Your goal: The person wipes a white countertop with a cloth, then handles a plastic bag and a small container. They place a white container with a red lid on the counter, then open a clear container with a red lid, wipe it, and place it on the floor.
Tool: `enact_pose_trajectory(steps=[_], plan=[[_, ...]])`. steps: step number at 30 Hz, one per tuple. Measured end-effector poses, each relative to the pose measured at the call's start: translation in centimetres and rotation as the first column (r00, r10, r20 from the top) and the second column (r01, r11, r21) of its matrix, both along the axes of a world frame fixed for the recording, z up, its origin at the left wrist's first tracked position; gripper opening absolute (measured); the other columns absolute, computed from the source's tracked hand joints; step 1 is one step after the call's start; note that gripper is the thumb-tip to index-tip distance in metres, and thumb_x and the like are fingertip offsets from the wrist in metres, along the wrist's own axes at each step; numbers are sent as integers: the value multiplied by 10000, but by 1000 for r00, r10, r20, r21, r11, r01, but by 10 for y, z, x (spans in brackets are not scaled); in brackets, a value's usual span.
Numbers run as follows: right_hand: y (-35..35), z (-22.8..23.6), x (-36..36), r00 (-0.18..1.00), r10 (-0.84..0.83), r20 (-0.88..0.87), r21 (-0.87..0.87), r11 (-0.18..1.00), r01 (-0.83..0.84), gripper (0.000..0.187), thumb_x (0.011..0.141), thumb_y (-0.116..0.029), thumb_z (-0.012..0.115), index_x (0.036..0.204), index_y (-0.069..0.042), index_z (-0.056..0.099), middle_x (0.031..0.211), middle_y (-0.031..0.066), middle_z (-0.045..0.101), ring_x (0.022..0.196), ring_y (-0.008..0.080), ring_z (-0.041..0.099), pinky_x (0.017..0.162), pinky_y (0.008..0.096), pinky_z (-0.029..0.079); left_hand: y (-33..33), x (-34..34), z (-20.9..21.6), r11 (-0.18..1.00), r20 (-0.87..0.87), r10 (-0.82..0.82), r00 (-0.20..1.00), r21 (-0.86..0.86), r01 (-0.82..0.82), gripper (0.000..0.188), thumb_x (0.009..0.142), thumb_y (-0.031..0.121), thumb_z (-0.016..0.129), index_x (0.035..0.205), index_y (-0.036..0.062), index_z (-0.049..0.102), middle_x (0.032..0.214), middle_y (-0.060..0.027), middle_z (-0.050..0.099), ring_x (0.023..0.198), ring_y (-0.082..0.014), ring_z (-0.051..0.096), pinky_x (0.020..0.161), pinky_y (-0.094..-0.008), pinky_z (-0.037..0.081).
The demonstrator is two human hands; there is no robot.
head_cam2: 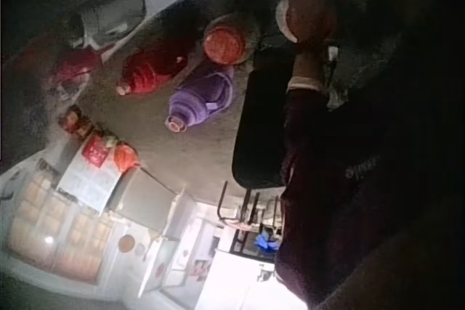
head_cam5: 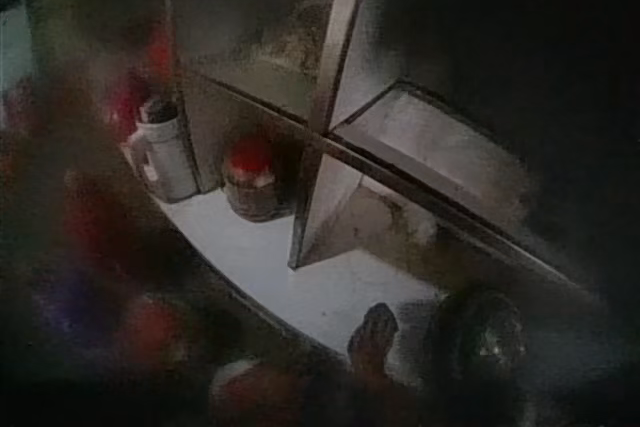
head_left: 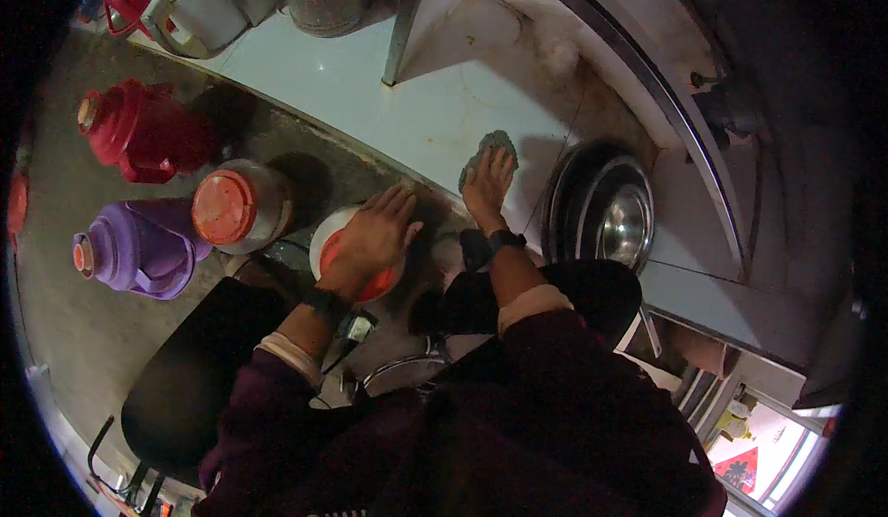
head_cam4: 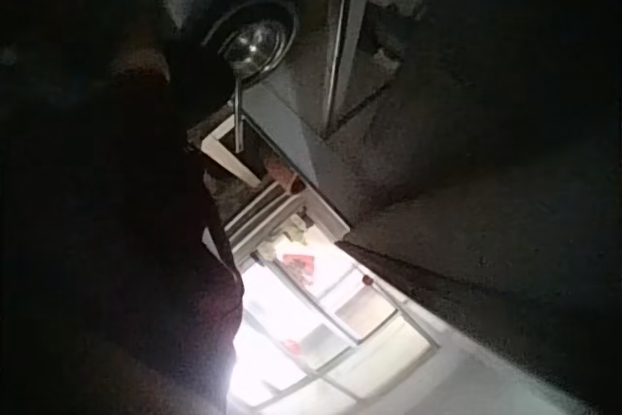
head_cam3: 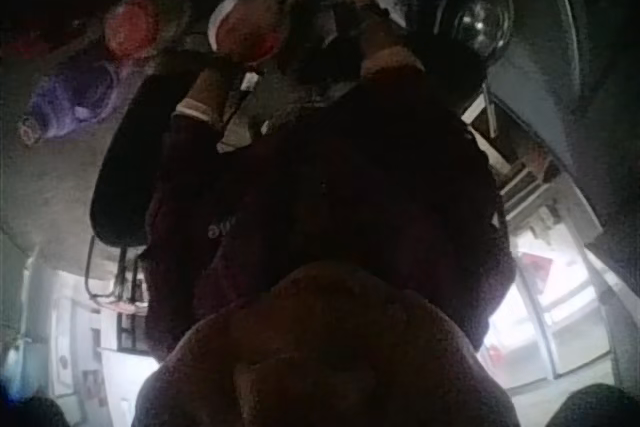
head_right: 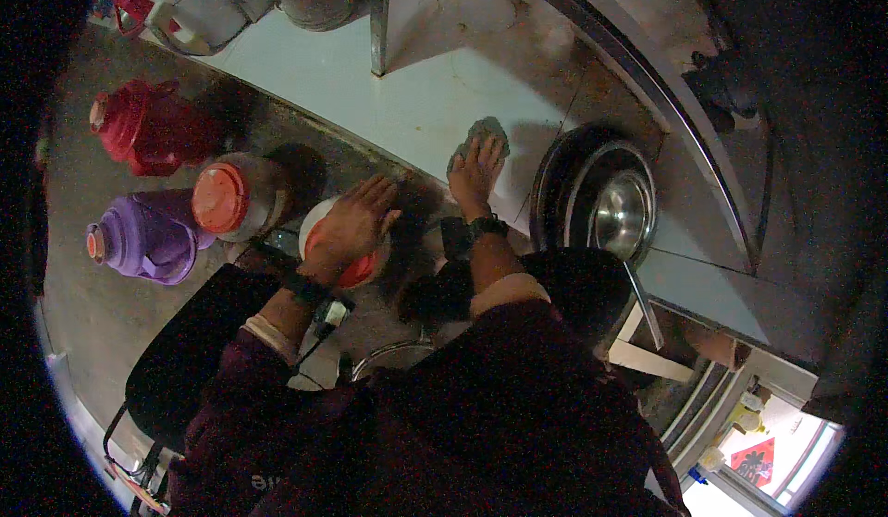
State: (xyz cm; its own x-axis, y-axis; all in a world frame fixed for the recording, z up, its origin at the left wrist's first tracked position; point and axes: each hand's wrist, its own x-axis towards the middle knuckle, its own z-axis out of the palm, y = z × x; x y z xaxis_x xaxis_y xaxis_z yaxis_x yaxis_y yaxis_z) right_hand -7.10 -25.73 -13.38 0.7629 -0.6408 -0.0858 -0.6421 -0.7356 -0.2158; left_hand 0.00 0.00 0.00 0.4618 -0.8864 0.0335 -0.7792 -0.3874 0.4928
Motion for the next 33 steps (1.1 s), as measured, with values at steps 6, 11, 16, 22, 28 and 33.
enact_pose_trajectory(steps=[6, 11, 16, 22, 28, 33], plan=[[-45, 2, 42, 999, 44, -19, -71, 996, -45, 636, 950, -276, 422, 1489, -11, 213, 1562, 226, 92, 1439, 411, 75, 1139, 578, 84, -2, 0, 5, 1000, -15, 2, 1000, -16, -2, 455, 966, 311, 470, 1278, -15, 526, 1346, -173, 517, 1290, -304, 446, 1090, -400, 338], [-68, -5, 103, 976, 177, -125, -191, 961, -198, 616, 956, -282, 395, 1477, 0, 223, 1544, 239, 152, 1411, 426, 162, 1130, 591, 125, -3, 2, 11, 998, -8, -9, 1000, -67, 9, 433, 962, 294, 485, 1264, -13, 541, 1329, -155, 539, 1279, -290, 462, 1084, -398, 349], [-8, 3, 111, 933, 358, 38, -124, 928, -351, 601, 964, -286, 428, 1487, -58, 239, 1539, 207, 200, 1406, 395, 205, 1123, 547, 175, -1, 1, 13, 994, -49, 27, 998, -103, -32, 403, 940, 259, 516, 1236, -10, 559, 1284, -149, 570, 1249, -292, 492, 1062, -398, 380], [53, 23, 39, 844, 505, 181, -13, 859, -511, 540, 975, -233, 433, 1478, -101, 288, 1558, 132, 202, 1433, 312, 189, 1143, 503, 156, -1, 2, 16, 987, -11, 84, 996, -138, -84, 366, 908, 202, 547, 1202, -13, 581, 1239, -174, 588, 1208, -311, 525, 1045, -403, 400], [29, 29, 10, 950, 312, -8, -46, 949, -312, 505, 982, -176, 398, 1470, -87, 304, 1567, 119, 184, 1440, 303, 172, 1148, 496, 136, 0, 4, 11, 983, 19, 95, 995, -159, -91, 368, 913, 201, 538, 1213, -10, 575, 1248, -175, 585, 1207, -314, 527, 1050, -403, 397], [3, 13, 49, 963, 268, -12, -124, 955, -268, 547, 955, -162, 423, 1465, -19, 285, 1547, 199, 193, 1427, 359, 187, 1152, 499, 144, -1, 3, 10, 987, -32, 84, 996, -133, -88, 389, 933, 229, 508, 1236, -9, 562, 1268, -173, 575, 1215, -310, 519, 1057, -404, 387]])
